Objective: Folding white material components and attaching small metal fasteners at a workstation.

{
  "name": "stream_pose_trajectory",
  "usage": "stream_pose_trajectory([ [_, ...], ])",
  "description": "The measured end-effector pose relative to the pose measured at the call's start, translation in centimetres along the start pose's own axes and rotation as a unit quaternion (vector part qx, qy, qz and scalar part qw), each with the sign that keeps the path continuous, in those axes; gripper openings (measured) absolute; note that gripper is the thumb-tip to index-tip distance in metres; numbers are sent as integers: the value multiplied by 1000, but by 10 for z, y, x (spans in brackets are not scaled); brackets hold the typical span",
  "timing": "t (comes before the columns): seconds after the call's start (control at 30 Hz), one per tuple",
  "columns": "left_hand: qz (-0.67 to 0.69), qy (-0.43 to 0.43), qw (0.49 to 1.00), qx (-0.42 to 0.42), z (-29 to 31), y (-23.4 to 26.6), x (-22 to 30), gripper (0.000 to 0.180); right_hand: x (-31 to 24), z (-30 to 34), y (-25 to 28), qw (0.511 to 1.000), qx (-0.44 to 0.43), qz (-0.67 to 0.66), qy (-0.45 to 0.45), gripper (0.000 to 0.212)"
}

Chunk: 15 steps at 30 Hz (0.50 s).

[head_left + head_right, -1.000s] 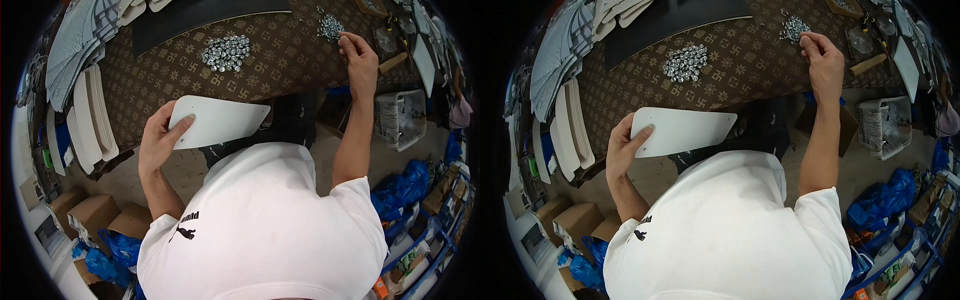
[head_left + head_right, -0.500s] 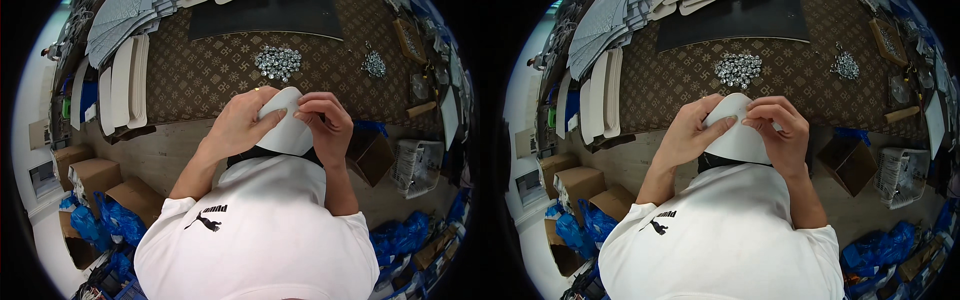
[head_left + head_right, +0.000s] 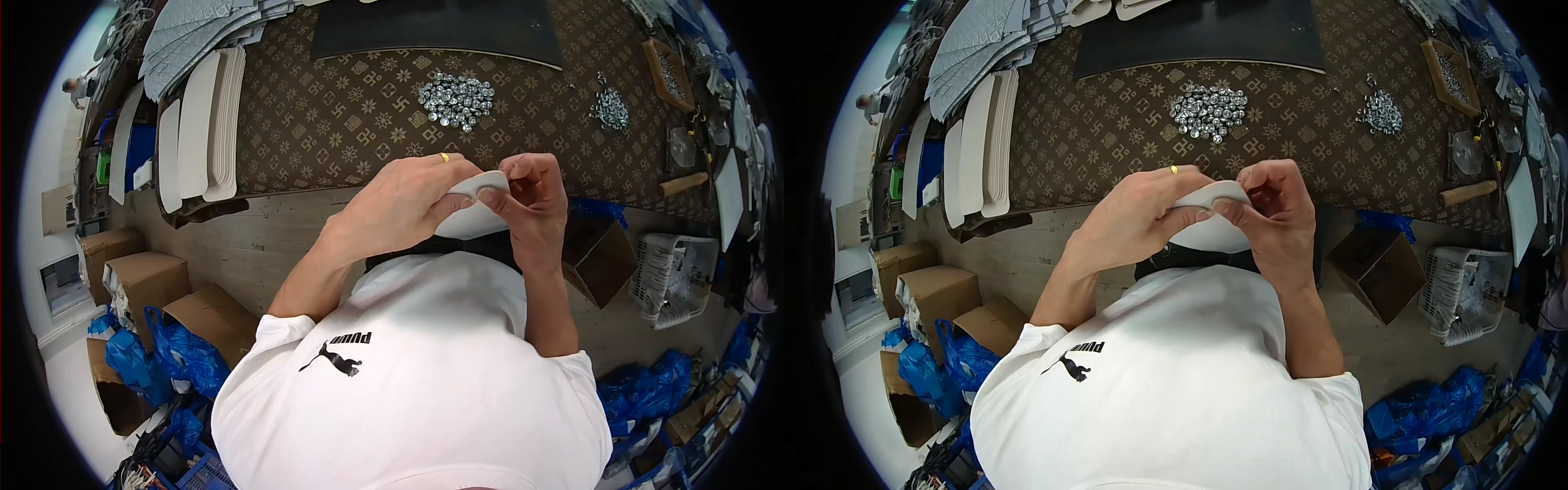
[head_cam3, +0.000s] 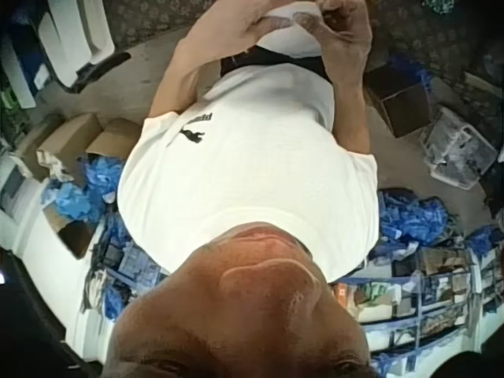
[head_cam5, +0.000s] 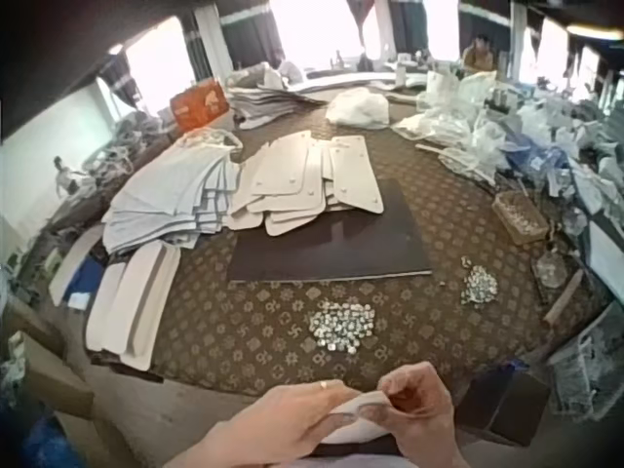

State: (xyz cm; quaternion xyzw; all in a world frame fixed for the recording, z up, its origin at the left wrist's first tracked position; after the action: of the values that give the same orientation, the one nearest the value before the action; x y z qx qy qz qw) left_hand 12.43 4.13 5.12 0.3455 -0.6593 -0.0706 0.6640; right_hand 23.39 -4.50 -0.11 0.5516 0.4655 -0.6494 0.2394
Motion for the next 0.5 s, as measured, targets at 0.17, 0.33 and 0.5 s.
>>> stream_pose_trajectory([
  [0.17,-54,74,995,-46,4,4,-6,25,23,-5,-12,988,-70,-36,-130,16],
  [0.33,-131,51,989,-46,14,13,-14,22,28,-29,12,964,-50,166,-199,12],
  [0.5,-168,-32,984,50,25,32,-15,18,-6,-62,10,806,53,583,91,14],
])
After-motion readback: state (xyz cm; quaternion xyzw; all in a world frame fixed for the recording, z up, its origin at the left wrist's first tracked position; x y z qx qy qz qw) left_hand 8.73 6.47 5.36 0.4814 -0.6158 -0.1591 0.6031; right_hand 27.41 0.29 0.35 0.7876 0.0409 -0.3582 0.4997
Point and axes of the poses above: each hand's wrist, its own z-axis away from the middle knuckle, its own y-axis out of the back of the hand, x = y × z, the point moved 10 cm from there along -z, towards the middle knuckle, and after that the axes turned 1 degree about z, right-handed, at the moved point
